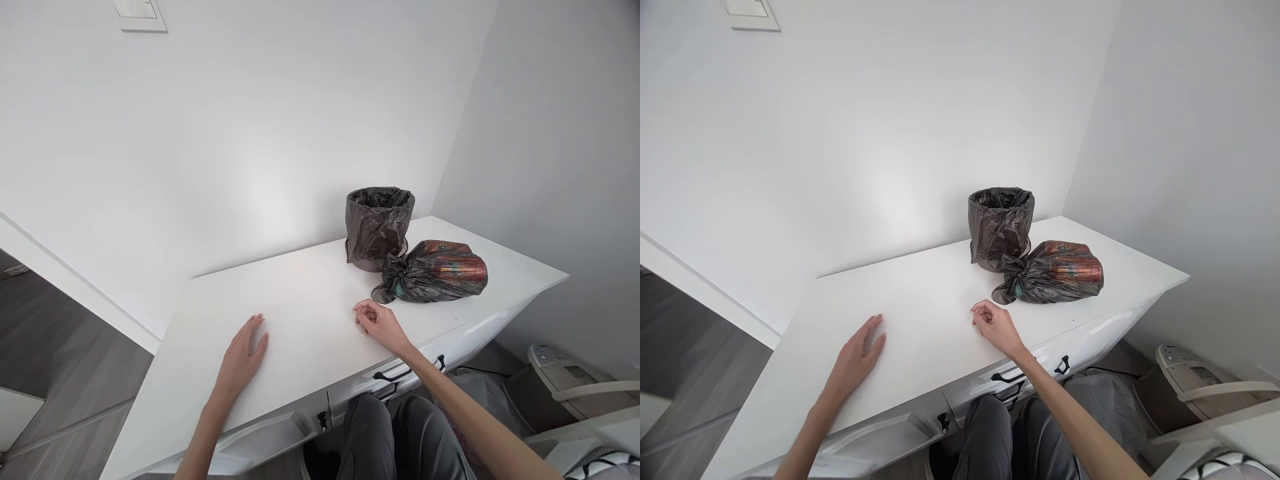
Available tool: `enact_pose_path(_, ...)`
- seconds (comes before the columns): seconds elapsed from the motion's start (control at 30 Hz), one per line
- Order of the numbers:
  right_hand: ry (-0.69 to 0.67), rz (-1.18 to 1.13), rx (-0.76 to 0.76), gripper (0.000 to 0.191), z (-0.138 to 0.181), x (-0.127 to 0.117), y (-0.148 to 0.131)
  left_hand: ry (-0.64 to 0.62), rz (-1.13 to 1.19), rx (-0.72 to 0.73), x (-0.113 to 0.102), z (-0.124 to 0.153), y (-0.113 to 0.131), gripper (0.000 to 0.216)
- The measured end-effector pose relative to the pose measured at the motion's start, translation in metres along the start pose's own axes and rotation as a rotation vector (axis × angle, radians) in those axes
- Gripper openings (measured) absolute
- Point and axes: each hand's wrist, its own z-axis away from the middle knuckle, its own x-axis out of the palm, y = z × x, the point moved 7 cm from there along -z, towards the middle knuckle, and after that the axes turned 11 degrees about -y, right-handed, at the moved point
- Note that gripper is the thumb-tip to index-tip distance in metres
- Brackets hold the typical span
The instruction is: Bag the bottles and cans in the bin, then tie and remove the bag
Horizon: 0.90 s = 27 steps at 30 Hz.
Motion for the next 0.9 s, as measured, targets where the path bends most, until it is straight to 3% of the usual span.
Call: enact_pose_path(0.9,0.021,0.024,0.0,0.014,0.001,-0.004,-0.006,0.009,-0.005,0.009,-0.003,0.0,0.005,0.046)
